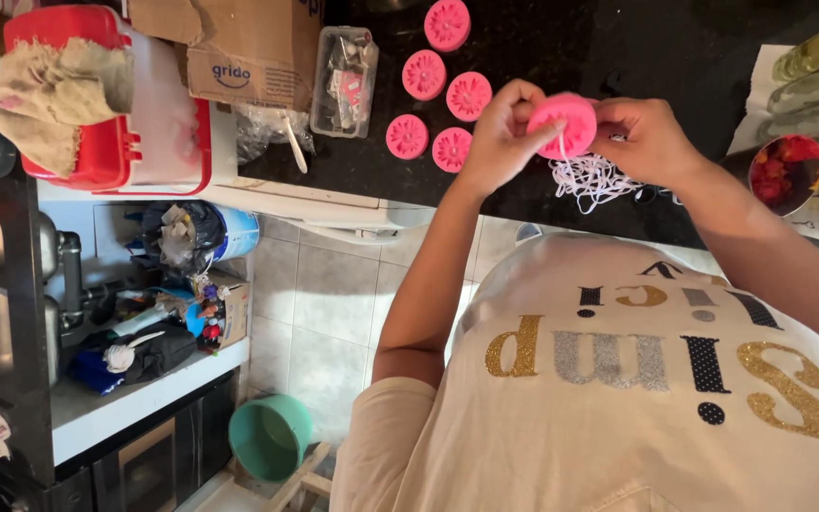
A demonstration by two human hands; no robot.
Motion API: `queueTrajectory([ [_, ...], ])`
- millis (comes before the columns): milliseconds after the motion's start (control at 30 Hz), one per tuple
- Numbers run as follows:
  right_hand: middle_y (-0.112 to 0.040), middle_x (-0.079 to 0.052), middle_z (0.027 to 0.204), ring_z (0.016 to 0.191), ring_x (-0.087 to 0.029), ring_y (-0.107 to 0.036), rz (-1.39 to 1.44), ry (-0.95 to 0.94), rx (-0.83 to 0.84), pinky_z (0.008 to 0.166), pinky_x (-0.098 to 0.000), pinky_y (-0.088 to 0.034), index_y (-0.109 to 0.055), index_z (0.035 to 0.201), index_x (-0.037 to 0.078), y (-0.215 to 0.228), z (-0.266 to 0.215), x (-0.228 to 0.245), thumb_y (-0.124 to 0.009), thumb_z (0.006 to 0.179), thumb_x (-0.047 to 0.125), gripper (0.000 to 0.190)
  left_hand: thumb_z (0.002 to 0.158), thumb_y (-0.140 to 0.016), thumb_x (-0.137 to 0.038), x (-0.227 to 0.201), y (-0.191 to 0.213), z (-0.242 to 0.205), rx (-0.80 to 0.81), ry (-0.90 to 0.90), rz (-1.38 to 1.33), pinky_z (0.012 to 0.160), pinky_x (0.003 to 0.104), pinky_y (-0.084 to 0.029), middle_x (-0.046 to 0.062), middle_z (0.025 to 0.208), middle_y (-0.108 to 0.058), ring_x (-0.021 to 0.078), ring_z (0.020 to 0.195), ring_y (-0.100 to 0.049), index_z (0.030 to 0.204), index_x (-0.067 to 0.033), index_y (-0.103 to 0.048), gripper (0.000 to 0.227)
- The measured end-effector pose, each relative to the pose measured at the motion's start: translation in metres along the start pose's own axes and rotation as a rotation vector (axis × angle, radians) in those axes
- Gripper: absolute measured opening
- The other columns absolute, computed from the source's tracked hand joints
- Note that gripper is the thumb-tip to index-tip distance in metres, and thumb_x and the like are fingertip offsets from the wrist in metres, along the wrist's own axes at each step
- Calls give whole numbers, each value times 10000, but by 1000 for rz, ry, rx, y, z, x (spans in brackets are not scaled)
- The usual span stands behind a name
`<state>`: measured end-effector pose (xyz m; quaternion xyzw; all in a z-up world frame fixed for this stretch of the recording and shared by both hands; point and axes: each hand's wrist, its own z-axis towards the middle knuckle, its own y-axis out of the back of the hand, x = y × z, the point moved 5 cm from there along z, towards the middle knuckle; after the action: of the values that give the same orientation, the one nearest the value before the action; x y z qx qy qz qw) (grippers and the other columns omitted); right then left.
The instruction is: Threading wicks through silicone candle molds and cutting them to size with scissors
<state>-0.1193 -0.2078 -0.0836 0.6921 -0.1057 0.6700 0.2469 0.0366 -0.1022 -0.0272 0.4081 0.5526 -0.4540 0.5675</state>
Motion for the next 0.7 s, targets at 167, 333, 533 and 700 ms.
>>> queueTrajectory([
  [167, -747, -78, 998, 827, -108, -587, -204, 24, -147, 729, -270, -489, -772, 1098, 26, -3, -2, 10, -691, 1006, 14, 123, 874, -835, -115, 4, 0, -8, -71, 162, -417, 799, 338, -658, 103, 954, -804, 202, 879, -768, 1216, -6, -664, 398],
  [333, -649, -8, 801, 716, -92, -483, -263, 17, -174, 633, -279, -397, -738, 952, 51, -1, -3, -7, -679, 971, -2, 81, 953, -757, -274, -2, -1, -18, -116, 246, -477, 854, 371, -640, 57, 996, -769, 194, 969, -725, 1145, -78, -735, 276],
  [533, -698, -25, 851, 769, -93, -556, -243, 36, -183, 650, -281, -436, -720, 933, 46, -1, -5, -13, -740, 1009, 26, 81, 958, -758, -284, -21, -5, -23, -143, 199, -487, 881, 389, -644, 67, 1017, -762, 219, 1028, -715, 1132, -75, -744, 272],
  [700, -667, -7, 813, 746, -86, -505, -254, 40, -180, 642, -282, -406, -691, 892, 54, 1, -5, -21, -726, 992, 10, 115, 959, -763, -266, -27, -7, -23, -138, 198, -530, 858, 382, -647, 80, 1012, -773, 215, 1006, -726, 1119, -63, -748, 260],
])
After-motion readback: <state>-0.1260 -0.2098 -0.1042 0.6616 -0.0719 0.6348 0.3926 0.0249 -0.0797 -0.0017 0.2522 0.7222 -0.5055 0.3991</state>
